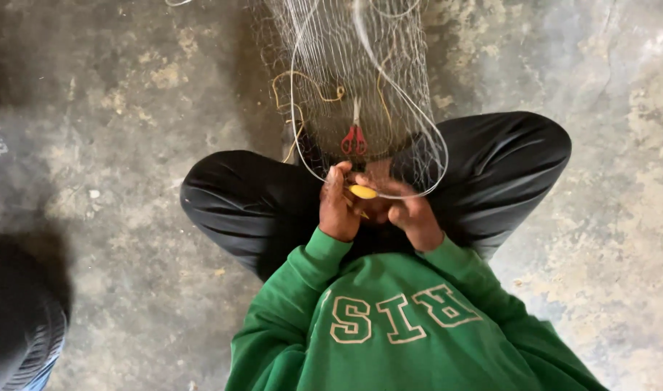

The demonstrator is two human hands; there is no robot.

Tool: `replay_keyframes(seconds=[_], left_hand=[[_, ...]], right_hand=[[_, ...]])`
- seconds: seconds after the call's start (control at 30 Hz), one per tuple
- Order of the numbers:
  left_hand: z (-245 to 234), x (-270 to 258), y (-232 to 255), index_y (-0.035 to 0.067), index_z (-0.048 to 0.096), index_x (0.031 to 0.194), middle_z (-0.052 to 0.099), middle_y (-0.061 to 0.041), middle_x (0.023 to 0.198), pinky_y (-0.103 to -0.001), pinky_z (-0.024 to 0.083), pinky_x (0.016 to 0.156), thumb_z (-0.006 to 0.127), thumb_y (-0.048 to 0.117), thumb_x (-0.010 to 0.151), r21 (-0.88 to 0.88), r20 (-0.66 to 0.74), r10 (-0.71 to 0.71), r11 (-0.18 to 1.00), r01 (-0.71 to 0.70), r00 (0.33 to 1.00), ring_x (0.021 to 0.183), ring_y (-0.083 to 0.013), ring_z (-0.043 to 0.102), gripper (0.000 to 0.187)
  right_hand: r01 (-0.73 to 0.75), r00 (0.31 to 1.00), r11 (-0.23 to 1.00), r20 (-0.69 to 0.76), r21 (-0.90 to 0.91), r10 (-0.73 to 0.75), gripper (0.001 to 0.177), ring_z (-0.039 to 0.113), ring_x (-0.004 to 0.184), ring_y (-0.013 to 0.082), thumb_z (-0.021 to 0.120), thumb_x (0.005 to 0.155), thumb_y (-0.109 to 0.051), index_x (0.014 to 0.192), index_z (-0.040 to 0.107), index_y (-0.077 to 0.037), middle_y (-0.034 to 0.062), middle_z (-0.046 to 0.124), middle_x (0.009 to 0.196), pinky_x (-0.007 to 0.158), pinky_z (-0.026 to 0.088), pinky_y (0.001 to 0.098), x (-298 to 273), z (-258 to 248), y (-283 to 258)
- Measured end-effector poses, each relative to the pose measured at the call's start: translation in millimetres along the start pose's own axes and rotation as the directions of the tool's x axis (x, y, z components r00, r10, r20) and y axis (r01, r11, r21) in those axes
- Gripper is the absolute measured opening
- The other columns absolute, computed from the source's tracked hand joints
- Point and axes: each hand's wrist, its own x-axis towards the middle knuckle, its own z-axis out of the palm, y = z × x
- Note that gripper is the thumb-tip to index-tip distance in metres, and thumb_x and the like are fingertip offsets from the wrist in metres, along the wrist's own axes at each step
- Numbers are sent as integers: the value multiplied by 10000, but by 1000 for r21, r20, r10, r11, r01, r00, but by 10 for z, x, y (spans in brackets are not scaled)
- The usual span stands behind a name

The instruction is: Repairing a fishing net by untangling lines and arranging floats

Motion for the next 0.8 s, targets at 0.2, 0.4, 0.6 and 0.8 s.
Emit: replay_keyframes(seconds=[0.2, 0.4, 0.6, 0.8], left_hand=[[25, -11, 72, 137, 459, 1056, 584, -117, 745, -132, 267, 230, 368, 379, 929, -149, 30, 3, 989, 2, 1000, 673, -259, 637, 288], [263, -197, 241, 89, 426, 940, 425, -132, 895, -137, 377, 353, 543, -5, 736, -217, 362, 42, 975, 41, 931, 888, -301, 551, 254], [105, -92, 98, 74, 469, 929, 605, -159, 797, -104, 277, 245, 602, 0, 774, -18, 123, 82, 997, -80, 989, 731, -320, 651, 217], [243, -118, 152, 128, 406, 748, 556, -127, 589, -161, 188, 267, 621, 99, 765, 19, -51, 54, 998, -53, 997, 540, -214, 593, 218]], right_hand=[[356, 933, 837, -99, 417, -347, 250, 556, 609, 355, 591, 778, -116, 754, 527, 125, 264, 499, 726, 546, 496, 391, 315, -500, 618], [372, 925, 894, -184, 250, -333, 193, 578, 582, 232, 590, 779, -83, 754, 546, 104, 201, 536, 630, 546, 514, 293, 301, -387, 692], [359, 902, 840, -382, 407, -200, 165, 616, 587, 295, 579, 774, -199, 707, 503, -69, 181, 558, 672, 561, 547, 384, 352, -912, 478], [384, 912, 666, -373, 640, -168, 165, 575, 757, 135, 544, 915, -335, 957, 638, -206, -56, 606, 816, 722, 485, 314, 264, -1828, 85]])
